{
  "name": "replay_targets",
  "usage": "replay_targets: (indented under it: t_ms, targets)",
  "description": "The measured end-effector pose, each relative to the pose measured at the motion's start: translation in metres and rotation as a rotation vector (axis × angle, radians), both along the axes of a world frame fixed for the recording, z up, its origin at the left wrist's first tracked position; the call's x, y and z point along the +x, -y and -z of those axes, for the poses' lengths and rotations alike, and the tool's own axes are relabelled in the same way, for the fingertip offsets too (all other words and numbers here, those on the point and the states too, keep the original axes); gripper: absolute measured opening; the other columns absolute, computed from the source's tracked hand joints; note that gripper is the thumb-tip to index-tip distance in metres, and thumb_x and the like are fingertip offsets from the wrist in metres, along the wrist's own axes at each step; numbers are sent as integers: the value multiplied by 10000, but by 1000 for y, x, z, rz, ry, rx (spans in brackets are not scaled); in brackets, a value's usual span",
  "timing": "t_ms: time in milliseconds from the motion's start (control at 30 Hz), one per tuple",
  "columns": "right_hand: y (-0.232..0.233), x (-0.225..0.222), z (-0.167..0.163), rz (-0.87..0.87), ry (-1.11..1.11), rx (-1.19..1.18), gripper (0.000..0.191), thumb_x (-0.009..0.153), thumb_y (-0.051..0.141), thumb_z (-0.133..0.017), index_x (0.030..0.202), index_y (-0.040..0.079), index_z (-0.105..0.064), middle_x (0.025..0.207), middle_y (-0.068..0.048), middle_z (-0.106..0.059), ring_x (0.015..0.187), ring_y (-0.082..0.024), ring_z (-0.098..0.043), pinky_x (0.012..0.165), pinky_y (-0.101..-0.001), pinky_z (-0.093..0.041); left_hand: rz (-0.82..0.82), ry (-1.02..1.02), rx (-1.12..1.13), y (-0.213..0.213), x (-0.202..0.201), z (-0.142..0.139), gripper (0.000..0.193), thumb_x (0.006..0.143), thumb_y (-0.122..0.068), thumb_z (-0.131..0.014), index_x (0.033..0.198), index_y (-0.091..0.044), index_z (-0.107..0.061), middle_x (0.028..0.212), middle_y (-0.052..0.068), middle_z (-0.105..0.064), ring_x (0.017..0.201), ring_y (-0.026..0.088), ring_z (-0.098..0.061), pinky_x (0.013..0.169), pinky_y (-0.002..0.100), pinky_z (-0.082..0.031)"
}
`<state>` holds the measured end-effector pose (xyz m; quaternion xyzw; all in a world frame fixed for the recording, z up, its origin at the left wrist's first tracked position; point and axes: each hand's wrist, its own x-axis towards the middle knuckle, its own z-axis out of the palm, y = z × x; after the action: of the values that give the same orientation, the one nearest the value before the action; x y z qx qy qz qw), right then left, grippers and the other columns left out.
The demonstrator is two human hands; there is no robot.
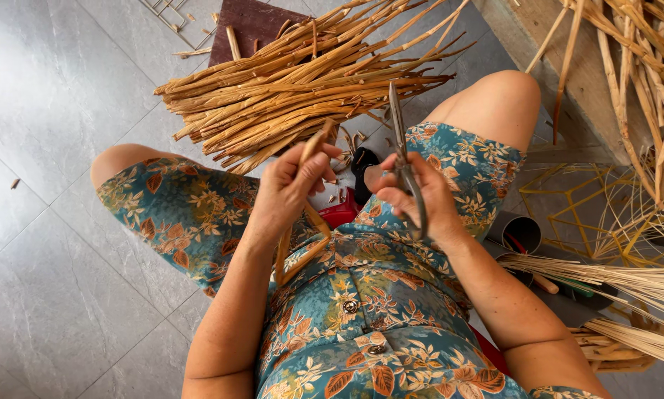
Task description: The person sits on a low stool and repeatedly trims the ends of thin dried sticks using shears. They hold a bundle of sticks on their lap, select individual sticks, cut the tips, and drop the trimmed pieces onto the floor.
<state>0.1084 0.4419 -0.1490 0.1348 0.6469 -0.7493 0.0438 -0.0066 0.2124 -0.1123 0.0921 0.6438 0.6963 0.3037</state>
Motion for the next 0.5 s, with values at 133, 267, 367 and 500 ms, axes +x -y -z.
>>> replay_targets:
  t_ms: [133,267,367,500]
  targets:
    - [27,-7,-2,-185,-27,-260,616,855,263,-876,1284,66,-481,1155,-122,-756,683,-70,-648,538,-185,-507,-177,15,311,-5,0,-6,275,1129,-222,-533,1261,-11,-650,947,29,-670,828,89,-582,755,230,-481]
    - [50,-1,-3,-304,101,-244,521,847,249,-833,1251,66,-560,969,-127,-769,599,-81,-634,491,-194,-493,-238,15,436,-3,0,-7,290,1154,-206,-514,1321,5,-623,1009,57,-669,897,120,-602,817,251,-499]
    - [49,-3,-12,-250,88,-305,451,899,230,-806,1254,80,-572,933,-120,-762,662,-95,-680,543,-226,-538,-280,32,399,4,1,-2,331,1139,-212,-482,1356,2,-612,1077,80,-692,976,138,-642,880,273,-527]
    - [18,-18,-38,-88,-34,-173,357,945,221,-748,1237,87,-593,893,-128,-768,569,-101,-639,516,-250,-549,-370,-281,95,20,-12,6,398,1177,-264,-452,1422,23,-579,1273,111,-686,1146,148,-664,1003,316,-561]
